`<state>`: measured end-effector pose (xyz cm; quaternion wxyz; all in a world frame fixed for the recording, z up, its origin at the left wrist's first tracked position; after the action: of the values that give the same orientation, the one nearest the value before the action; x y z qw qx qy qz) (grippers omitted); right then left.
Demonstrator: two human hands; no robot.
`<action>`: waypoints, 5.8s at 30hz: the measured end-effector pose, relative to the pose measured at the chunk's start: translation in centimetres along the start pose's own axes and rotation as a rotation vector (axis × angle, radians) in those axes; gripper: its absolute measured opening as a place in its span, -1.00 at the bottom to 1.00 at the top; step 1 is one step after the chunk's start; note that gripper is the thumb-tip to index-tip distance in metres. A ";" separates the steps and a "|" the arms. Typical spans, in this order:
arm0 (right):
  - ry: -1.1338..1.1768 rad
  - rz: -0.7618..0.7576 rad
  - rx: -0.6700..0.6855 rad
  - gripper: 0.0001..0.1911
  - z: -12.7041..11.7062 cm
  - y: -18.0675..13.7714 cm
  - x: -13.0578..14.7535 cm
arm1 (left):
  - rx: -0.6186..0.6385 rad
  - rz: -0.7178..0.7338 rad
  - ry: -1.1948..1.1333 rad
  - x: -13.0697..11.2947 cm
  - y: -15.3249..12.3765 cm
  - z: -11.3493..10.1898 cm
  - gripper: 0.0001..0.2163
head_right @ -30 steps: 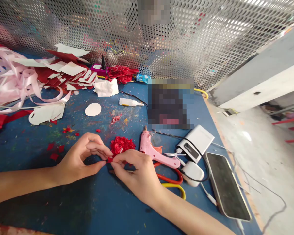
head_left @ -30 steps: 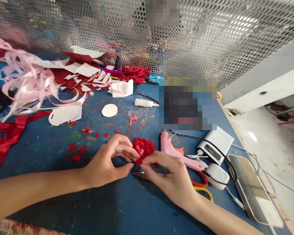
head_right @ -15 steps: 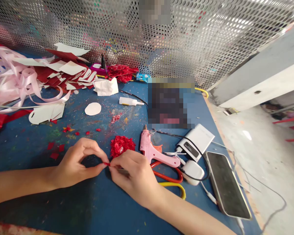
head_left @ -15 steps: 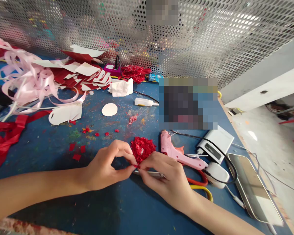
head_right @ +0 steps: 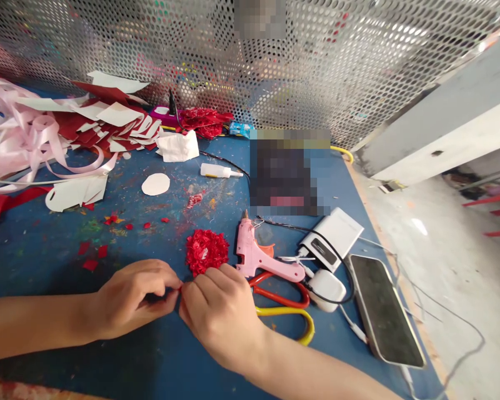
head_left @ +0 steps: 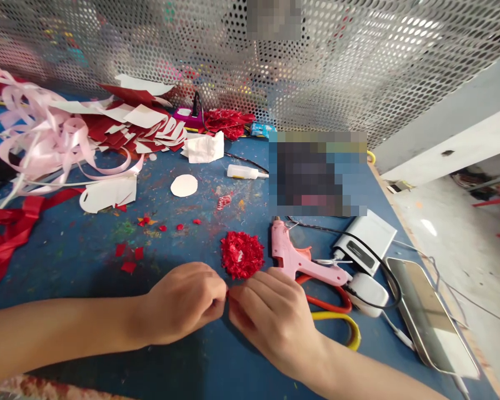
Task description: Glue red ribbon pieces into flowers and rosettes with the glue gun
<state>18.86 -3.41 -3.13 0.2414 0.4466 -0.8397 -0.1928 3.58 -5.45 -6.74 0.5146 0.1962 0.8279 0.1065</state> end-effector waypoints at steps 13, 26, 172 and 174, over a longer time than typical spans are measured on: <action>-0.048 0.100 0.142 -0.78 -1.8 1.9 -4.8 | 0.124 0.016 0.365 1.2 3.7 -5.3 -0.78; 0.062 0.054 0.384 -0.83 1.2 4.3 -6.3 | 0.096 0.058 0.656 2.0 4.7 -5.7 -0.76; 1.185 1.265 0.242 -0.79 0.3 2.3 -2.1 | -0.158 0.340 0.061 -2.0 2.9 -3.1 -0.88; 1.173 1.270 0.245 -0.80 0.2 2.4 -2.1 | -0.157 0.255 -0.028 -1.7 2.9 -3.0 -0.86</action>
<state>18.22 -0.33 -2.53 0.6468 -0.0557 -0.6848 0.3309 2.19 -3.47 -2.88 0.5220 0.2602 0.7782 0.2328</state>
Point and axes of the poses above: each hand's wrist, its own y-axis towards the middle knuckle, its own z-axis out of the palm, x = y × z, the point moved 3 cm from there along y, towards the middle knuckle, and after that the axes turned 10 degrees about -x, right-handed, at the moved point
